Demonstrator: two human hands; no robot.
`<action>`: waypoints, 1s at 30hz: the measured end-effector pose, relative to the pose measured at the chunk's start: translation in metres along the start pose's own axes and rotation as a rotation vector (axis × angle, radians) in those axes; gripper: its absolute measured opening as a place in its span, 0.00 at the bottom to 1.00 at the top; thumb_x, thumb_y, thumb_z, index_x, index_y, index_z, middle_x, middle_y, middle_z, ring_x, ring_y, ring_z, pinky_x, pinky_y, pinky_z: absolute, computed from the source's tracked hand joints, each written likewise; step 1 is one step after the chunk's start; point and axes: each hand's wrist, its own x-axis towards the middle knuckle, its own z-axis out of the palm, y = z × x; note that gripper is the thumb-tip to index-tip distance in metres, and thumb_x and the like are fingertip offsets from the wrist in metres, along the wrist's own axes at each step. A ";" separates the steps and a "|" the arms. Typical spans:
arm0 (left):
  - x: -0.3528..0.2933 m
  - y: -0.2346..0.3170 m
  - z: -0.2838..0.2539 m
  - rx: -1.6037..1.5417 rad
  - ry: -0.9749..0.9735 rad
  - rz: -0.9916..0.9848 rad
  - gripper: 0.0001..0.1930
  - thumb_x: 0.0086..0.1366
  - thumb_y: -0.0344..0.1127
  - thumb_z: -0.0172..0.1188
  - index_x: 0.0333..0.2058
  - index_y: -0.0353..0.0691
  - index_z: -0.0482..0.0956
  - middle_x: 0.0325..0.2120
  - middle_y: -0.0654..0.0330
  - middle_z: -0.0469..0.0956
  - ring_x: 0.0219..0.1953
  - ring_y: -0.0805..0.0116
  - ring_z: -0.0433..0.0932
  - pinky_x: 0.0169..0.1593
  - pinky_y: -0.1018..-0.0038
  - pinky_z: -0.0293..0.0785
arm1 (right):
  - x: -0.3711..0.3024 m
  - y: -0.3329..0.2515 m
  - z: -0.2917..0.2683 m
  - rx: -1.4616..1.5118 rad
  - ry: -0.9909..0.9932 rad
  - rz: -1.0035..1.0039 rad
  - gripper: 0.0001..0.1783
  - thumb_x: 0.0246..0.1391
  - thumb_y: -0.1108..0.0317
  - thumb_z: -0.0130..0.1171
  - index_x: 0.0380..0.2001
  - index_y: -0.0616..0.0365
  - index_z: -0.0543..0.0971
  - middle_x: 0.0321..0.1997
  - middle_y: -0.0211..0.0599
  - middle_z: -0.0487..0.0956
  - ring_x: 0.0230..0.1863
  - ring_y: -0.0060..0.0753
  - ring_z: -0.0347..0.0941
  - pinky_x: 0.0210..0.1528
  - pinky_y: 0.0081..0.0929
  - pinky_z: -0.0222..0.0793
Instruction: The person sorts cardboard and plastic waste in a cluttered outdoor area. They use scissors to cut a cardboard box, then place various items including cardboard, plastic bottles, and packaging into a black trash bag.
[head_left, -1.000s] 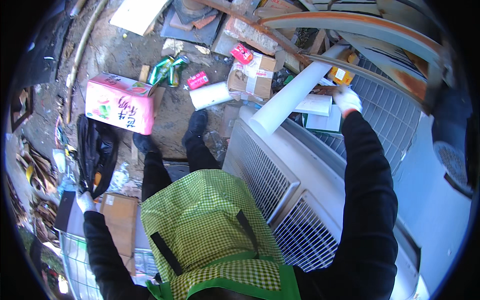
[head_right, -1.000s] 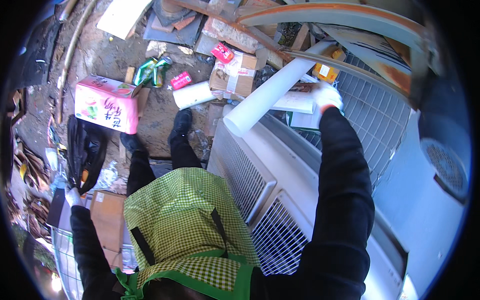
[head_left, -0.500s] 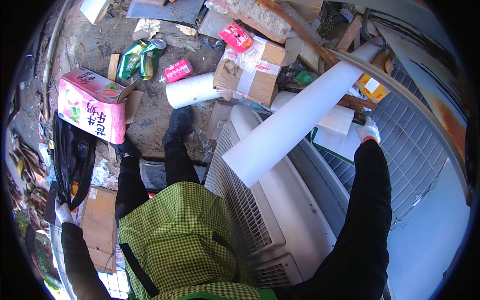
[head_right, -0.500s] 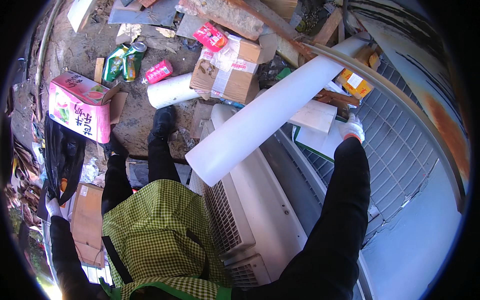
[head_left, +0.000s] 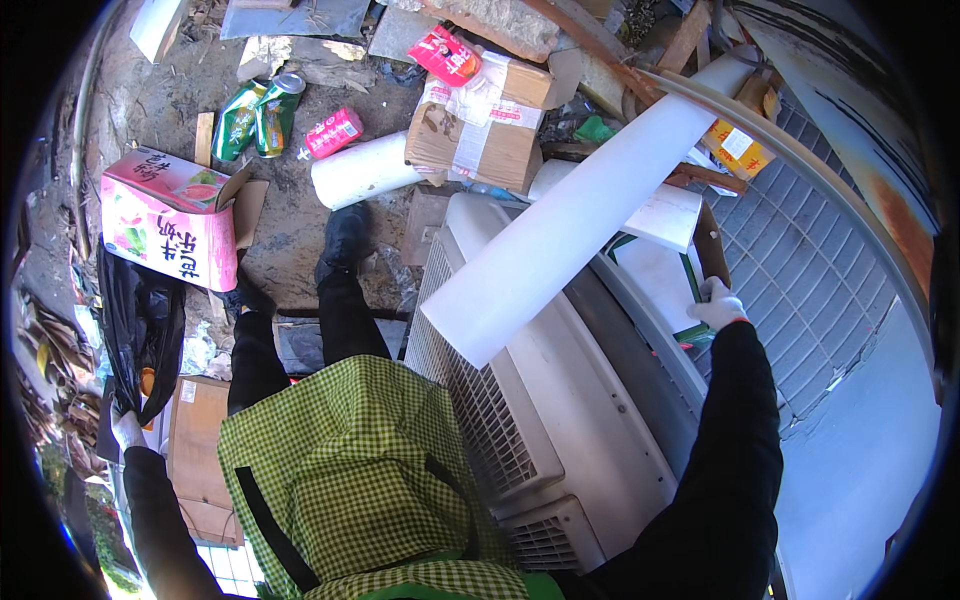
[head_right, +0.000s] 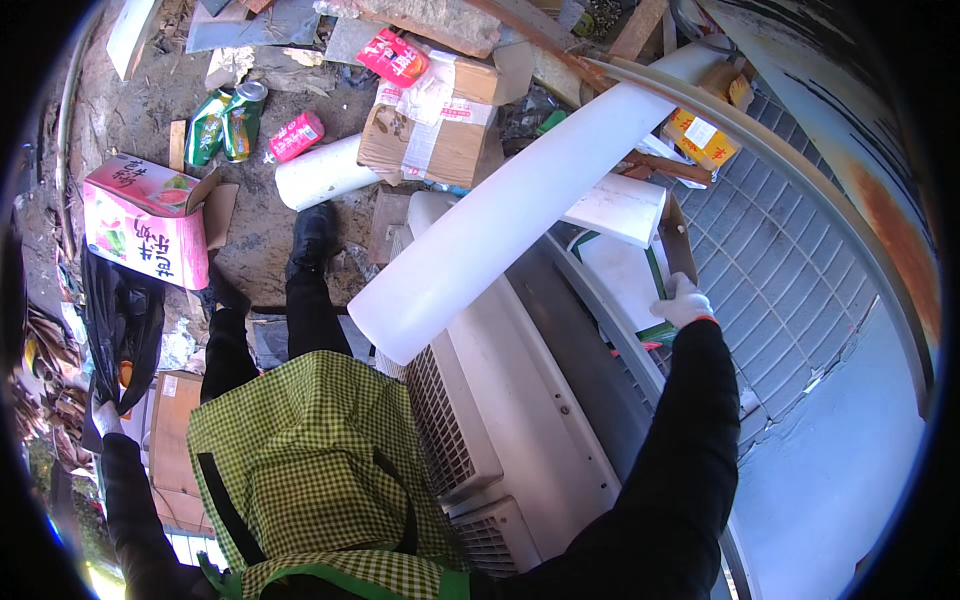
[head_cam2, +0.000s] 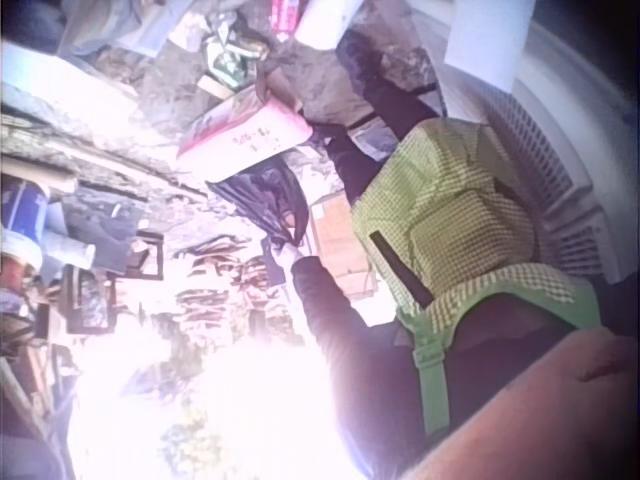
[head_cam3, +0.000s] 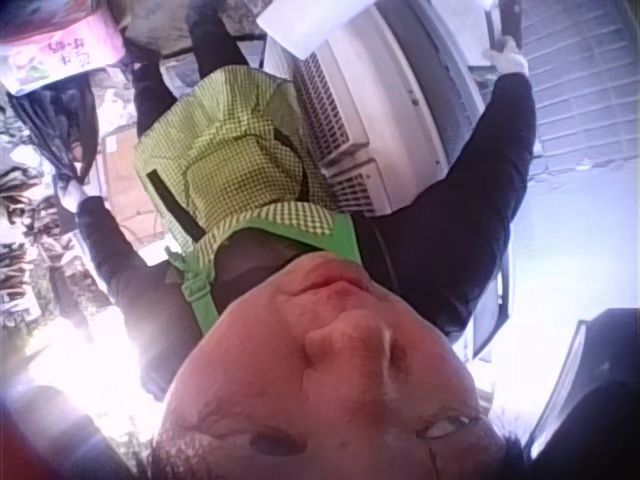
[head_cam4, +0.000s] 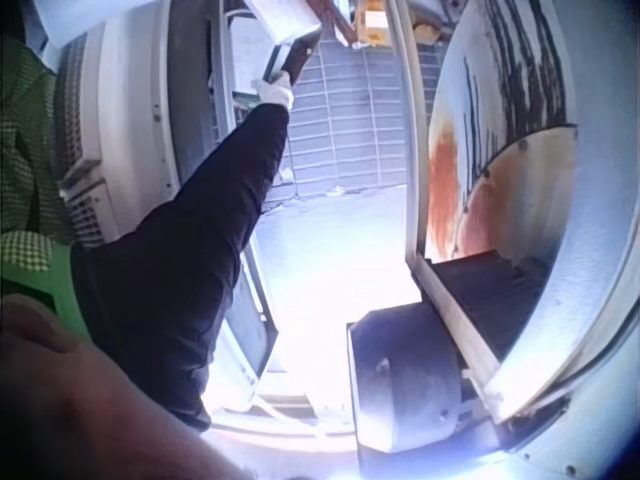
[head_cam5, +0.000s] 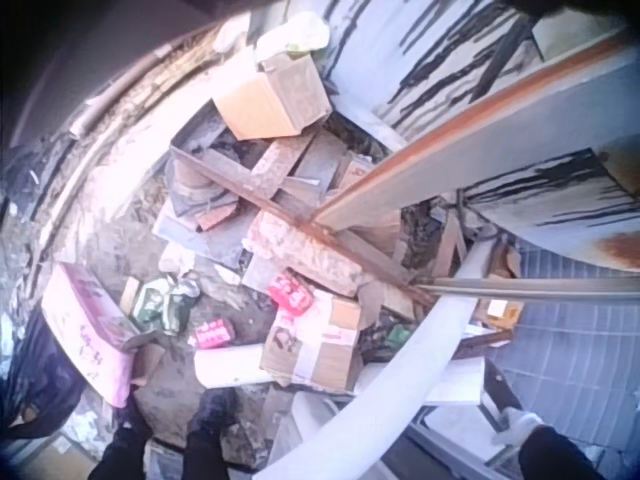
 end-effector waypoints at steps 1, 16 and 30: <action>0.001 -0.001 -0.001 0.019 0.009 -0.010 0.33 0.47 0.19 0.41 0.56 0.33 0.74 0.43 0.57 0.80 0.41 0.64 0.81 0.40 0.74 0.78 | -0.010 0.001 -0.003 -0.013 -0.010 -0.073 0.30 0.37 0.64 0.70 0.47 0.56 0.74 0.50 0.52 0.78 0.52 0.53 0.75 0.54 0.38 0.70; 0.012 -0.014 0.010 -0.110 -0.062 0.079 0.33 0.48 0.16 0.39 0.56 0.31 0.73 0.44 0.57 0.79 0.42 0.64 0.80 0.45 0.75 0.75 | -0.060 0.060 -0.054 -0.809 0.132 0.239 0.21 0.64 0.49 0.47 0.40 0.48 0.84 0.40 0.44 0.83 0.45 0.52 0.80 0.49 0.47 0.76; -0.005 -0.081 0.066 -0.397 -0.165 0.036 0.27 0.51 0.14 0.43 0.51 0.32 0.76 0.39 0.59 0.80 0.38 0.68 0.79 0.43 0.75 0.74 | -0.337 -0.180 -0.137 -1.544 0.863 -0.359 0.07 0.49 0.66 0.55 0.26 0.52 0.83 0.24 0.37 0.79 0.32 0.41 0.77 0.36 0.42 0.66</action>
